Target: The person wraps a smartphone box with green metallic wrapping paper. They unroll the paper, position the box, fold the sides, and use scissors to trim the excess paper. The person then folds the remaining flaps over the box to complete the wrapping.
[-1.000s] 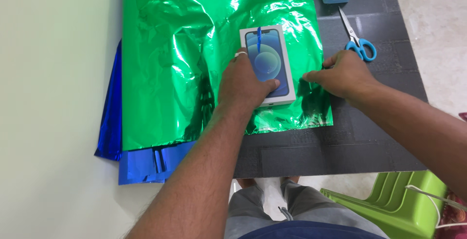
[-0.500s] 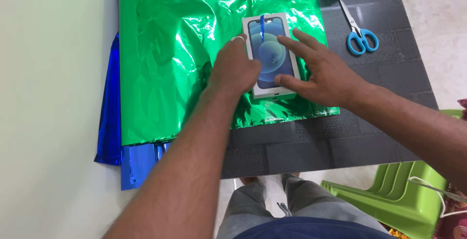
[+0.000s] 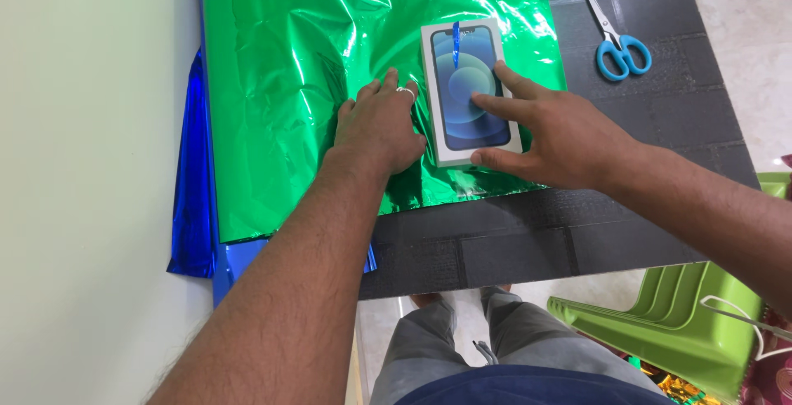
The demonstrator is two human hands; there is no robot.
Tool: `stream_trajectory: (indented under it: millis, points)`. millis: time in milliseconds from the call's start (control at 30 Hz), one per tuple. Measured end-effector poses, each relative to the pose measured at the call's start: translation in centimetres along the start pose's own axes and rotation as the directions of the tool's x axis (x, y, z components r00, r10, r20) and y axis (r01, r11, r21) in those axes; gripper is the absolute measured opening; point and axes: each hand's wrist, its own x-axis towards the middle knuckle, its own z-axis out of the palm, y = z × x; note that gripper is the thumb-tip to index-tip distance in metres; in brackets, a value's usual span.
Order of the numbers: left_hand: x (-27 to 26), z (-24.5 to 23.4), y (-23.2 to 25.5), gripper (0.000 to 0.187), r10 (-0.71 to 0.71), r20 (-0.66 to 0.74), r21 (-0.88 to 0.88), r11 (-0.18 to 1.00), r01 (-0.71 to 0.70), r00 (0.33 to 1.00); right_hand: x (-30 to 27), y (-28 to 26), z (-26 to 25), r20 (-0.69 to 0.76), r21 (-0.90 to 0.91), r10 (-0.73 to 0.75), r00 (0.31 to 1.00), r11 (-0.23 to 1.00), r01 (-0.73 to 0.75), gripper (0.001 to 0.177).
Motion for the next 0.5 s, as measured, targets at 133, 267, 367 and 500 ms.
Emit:
stream_trajectory:
  millis: [133, 267, 367, 500]
  points:
    - [0.1, 0.2, 0.1, 0.079, -0.003, -0.011, -0.003, 1.0, 0.003, 1.0, -1.0, -0.2, 0.0, -0.02, -0.03, -0.062, 0.998, 0.998, 0.061, 0.077]
    - [0.3, 0.1, 0.2, 0.077, -0.005, 0.008, 0.006, 1.0, 0.004, 1.0, -1.5, 0.0, 0.2, 0.001, -0.021, -0.057, 0.998, 0.998, 0.057, 0.081]
    - [0.5, 0.1, 0.4, 0.075, 0.004, 0.018, 0.035, 0.999, -0.004, 1.0, -1.5, 0.3, 0.4, 0.009, -0.035, -0.053, 0.999, 0.998, 0.053, 0.081]
    - [0.6, 0.4, 0.6, 0.077, 0.096, -0.131, 0.009, 0.995, -0.095, 0.987, -1.4, 1.3, 0.7, -0.061, -0.038, -0.173, 0.983, 0.984, 0.171, 0.079]
